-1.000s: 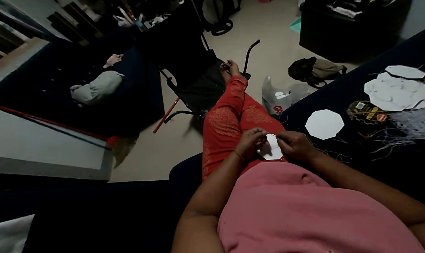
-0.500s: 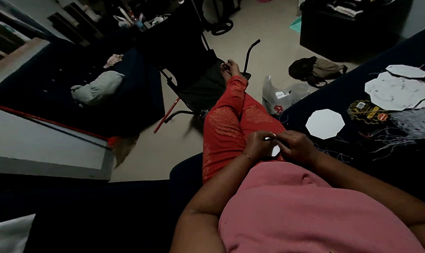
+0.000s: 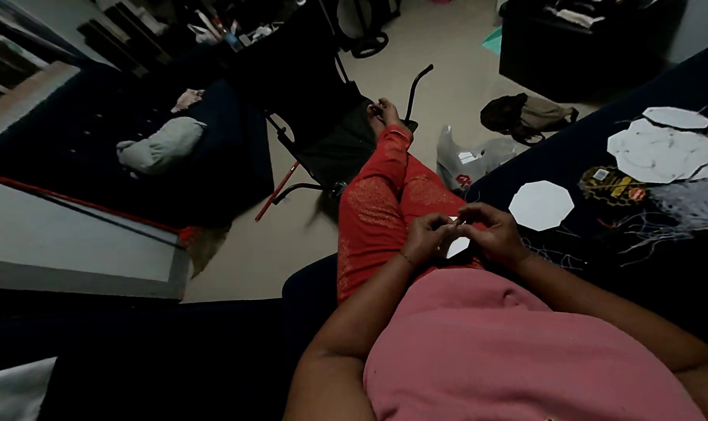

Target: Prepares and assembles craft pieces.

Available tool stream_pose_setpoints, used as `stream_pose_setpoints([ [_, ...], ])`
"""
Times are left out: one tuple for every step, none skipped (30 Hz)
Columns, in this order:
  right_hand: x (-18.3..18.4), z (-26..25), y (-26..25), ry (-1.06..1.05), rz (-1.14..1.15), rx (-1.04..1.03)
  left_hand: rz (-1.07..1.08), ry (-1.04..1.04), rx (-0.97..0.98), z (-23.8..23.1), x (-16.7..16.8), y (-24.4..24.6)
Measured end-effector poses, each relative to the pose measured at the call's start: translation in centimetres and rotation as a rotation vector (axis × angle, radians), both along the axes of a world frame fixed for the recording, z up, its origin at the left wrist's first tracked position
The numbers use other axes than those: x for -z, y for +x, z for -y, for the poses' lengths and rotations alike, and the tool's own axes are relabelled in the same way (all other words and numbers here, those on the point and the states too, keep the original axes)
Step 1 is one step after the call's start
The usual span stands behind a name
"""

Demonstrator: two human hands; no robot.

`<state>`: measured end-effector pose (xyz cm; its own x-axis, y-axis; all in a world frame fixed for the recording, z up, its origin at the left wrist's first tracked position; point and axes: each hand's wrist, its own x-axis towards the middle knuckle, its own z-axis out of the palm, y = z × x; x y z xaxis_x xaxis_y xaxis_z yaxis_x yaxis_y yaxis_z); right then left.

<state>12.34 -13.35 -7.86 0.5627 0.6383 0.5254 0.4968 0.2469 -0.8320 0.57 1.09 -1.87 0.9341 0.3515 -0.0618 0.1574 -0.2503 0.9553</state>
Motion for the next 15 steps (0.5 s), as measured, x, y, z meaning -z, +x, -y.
stream_pose_setpoints([
  [-0.2,0.0,0.0,-0.012,-0.011,-0.006,-0.007,-0.004,0.000,0.0,0.1,0.0],
  [-0.5,0.1,-0.1,-0.038,-0.015,-0.014,-0.016,-0.007,0.000,0.0,0.1,0.0],
  [-0.8,0.1,-0.2,-0.064,-0.014,-0.019,-0.026,-0.010,-0.003,0.1,0.1,0.1],
  [-1.1,0.2,-0.4,-0.089,0.001,-0.013,-0.036,-0.012,-0.009,0.1,0.2,0.1],
  [-1.3,0.2,-0.6,-0.110,0.025,0.001,-0.046,-0.011,-0.018,0.2,0.1,0.2],
  [-1.4,0.3,-0.8,-0.130,0.054,0.017,-0.056,-0.006,-0.025,0.3,0.1,0.2],
  [-1.5,0.3,-1.0,-0.147,0.095,0.039,-0.070,0.002,-0.027,0.3,0.0,0.3],
  [-1.4,0.3,-1.1,-0.157,0.150,0.068,-0.086,0.018,-0.026,0.4,-0.1,0.4],
  [-1.2,0.3,-1.2,-0.156,0.213,0.099,-0.112,0.041,-0.023,0.4,-0.3,0.4],
  [-1.1,0.2,-1.3,-0.143,0.272,0.130,-0.141,0.066,-0.023,0.5,-0.5,0.5],
  [-1.0,0.1,-1.3,-0.127,0.333,0.158,-0.170,0.089,-0.021,0.5,-0.7,0.6],
  [-0.9,0.0,-1.3,-0.113,0.397,0.180,-0.195,0.113,-0.021,0.6,-0.9,0.7],
  [-0.7,-0.1,-1.2,-0.105,0.445,0.190,-0.218,0.144,-0.019,0.7,-1.1,0.7],
  [-0.6,-0.2,-1.2,-0.108,0.478,0.194,-0.233,0.187,-0.014,0.8,-1.2,0.7],
  [-0.5,-0.3,-1.2,-0.118,0.495,0.196,-0.243,0.238,-0.007,1.0,-1.3,0.8],
])
